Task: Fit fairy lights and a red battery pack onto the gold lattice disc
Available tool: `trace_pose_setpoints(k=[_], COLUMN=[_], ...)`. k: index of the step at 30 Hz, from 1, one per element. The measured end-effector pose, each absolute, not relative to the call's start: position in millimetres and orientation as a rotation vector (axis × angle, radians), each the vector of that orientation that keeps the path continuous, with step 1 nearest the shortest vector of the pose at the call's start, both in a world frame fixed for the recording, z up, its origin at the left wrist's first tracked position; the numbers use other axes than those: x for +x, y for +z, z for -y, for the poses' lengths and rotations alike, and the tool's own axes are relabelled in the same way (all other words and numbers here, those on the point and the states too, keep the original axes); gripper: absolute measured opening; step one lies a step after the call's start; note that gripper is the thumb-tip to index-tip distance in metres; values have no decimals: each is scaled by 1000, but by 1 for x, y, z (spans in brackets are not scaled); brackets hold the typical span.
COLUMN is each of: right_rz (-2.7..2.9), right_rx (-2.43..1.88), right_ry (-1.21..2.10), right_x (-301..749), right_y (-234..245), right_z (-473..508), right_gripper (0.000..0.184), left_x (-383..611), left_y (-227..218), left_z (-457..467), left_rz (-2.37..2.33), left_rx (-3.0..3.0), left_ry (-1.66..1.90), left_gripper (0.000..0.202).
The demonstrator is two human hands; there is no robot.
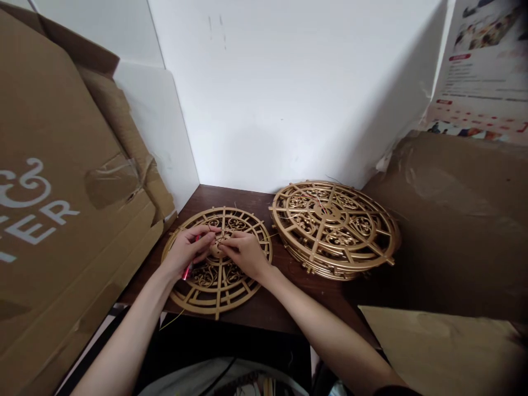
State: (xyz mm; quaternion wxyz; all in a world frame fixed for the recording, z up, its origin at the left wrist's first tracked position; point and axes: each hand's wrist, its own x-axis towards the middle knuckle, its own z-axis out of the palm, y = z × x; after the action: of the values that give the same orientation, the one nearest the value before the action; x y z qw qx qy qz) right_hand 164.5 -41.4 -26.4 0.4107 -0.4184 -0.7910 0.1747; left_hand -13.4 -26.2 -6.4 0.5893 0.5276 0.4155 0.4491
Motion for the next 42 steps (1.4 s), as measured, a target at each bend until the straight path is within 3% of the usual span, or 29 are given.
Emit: trace_pose_setpoints(k=[8, 18, 28, 42], right_rz=[2008, 1847, 1425, 1227], right_rx=[-1075, -928, -843, -827], right_ry=[402, 597, 1022, 1045], right_x=[166, 167, 169, 169], right_y=[-23, -15, -13, -8], right_z=[43, 39, 34, 33], right_gripper=[19, 18, 34, 27], left_x=[-11, -13, -8, -7], left_y=[-5, -6, -12, -17], left_z=[26, 27, 16, 17], left_rz=[-979, -1000, -1186, -1310], left_rx=[1214, 1196, 1914, 1803], left_ry=[1144, 1249, 930, 1104], left_gripper=[32, 36, 35, 29])
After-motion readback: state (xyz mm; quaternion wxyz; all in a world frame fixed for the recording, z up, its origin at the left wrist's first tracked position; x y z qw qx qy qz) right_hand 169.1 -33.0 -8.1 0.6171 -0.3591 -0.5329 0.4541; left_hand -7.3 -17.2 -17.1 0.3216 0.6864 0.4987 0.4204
